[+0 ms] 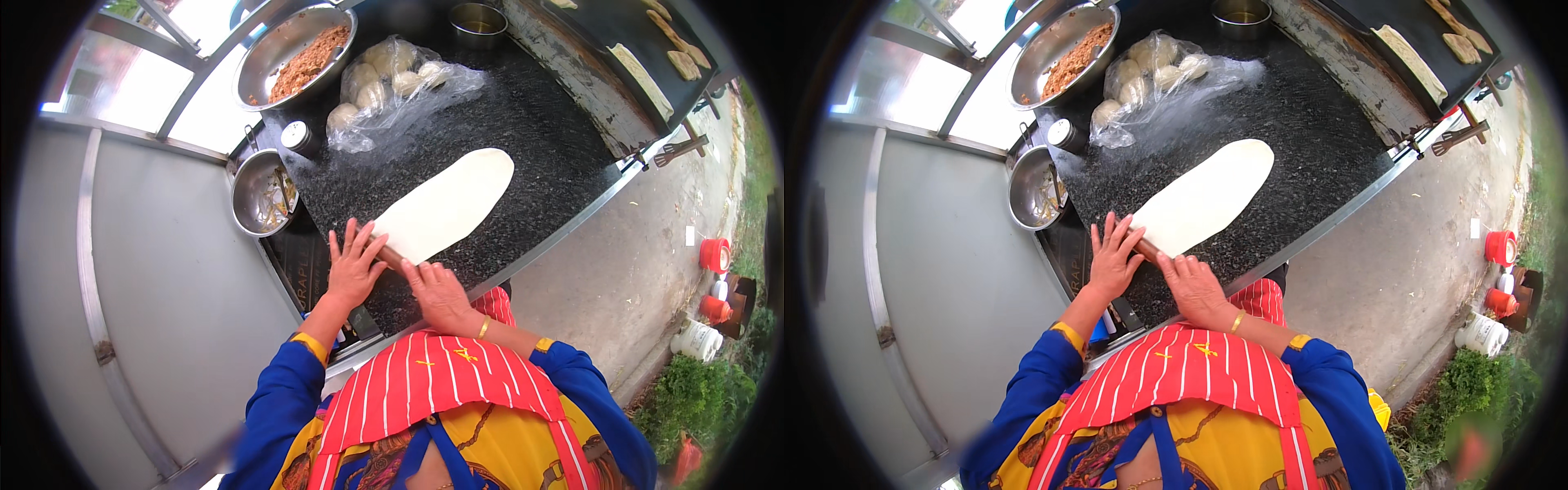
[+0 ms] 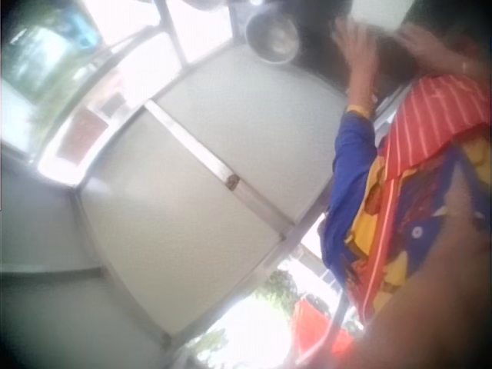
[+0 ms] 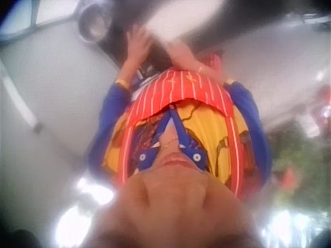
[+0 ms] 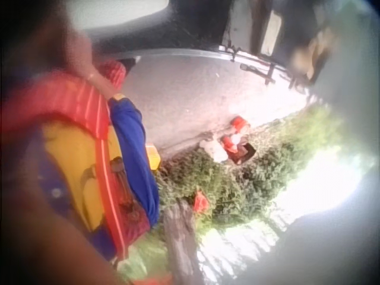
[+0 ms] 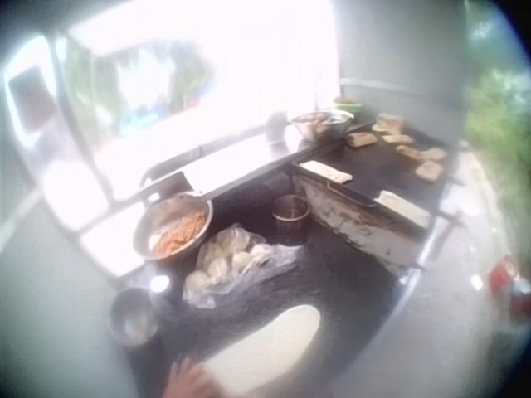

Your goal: The person shapes dough balls into flat rounds, rolls them out with a rolling pin, and places them on a griddle. They also fill dough with a mixture from a bowl and fold it before cooking.

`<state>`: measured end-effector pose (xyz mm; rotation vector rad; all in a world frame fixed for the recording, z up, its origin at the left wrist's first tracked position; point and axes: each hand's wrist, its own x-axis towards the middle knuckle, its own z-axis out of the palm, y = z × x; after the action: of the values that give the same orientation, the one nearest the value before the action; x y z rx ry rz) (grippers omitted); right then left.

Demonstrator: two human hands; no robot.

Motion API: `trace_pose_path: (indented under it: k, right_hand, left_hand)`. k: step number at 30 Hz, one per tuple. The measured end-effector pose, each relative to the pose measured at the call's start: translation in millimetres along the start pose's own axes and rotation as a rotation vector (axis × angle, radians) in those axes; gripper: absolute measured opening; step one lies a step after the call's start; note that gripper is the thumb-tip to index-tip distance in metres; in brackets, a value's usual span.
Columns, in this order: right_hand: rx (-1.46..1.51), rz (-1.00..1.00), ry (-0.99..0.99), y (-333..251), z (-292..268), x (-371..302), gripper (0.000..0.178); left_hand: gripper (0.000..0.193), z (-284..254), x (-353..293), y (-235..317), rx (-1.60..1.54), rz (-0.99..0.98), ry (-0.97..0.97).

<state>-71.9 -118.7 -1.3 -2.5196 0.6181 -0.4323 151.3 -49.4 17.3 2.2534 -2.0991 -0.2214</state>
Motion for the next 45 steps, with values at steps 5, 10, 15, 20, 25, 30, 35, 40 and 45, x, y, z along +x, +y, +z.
trace_pose_path:
  k: [5,10,15,20,25,30,35,40,45]
  right_hand:
    - [0.123,-0.024,0.008,7,-14,7,0.067]
    - [0.135,0.125,0.111,68,-47,0,0.063]
    - [0.026,0.286,0.015,120,-82,0,0.068]
    - [0.038,0.135,-0.142,156,-102,13,0.072]
    - [0.082,0.139,-0.215,189,-111,15,0.072]
    - [0.007,0.229,-0.224,231,-138,27,0.068]
    - [0.074,0.282,-0.251,257,-159,34,0.066]
    - [-0.024,-0.179,-0.271,248,-184,70,0.049]
    - [0.013,-0.383,-0.114,246,-156,84,0.044]
  left_hand:
    - [0.051,-17,3,14,-0.197,0.021,0.105]
    - [0.067,1,99,68,-0.099,0.066,0.072]
    - [0.076,14,219,138,-0.147,0.101,-0.048]
    - [0.071,30,202,111,-0.098,0.173,-0.028]
    - [0.07,23,245,149,0.0,0.062,0.023]
    - [0.072,26,339,197,-0.171,0.091,0.109]
    - [0.066,24,346,219,-0.245,-0.055,0.222]
    - [0.061,-13,237,177,-0.27,-0.268,0.387]
    - [0.059,9,161,179,-0.087,-0.671,0.249]
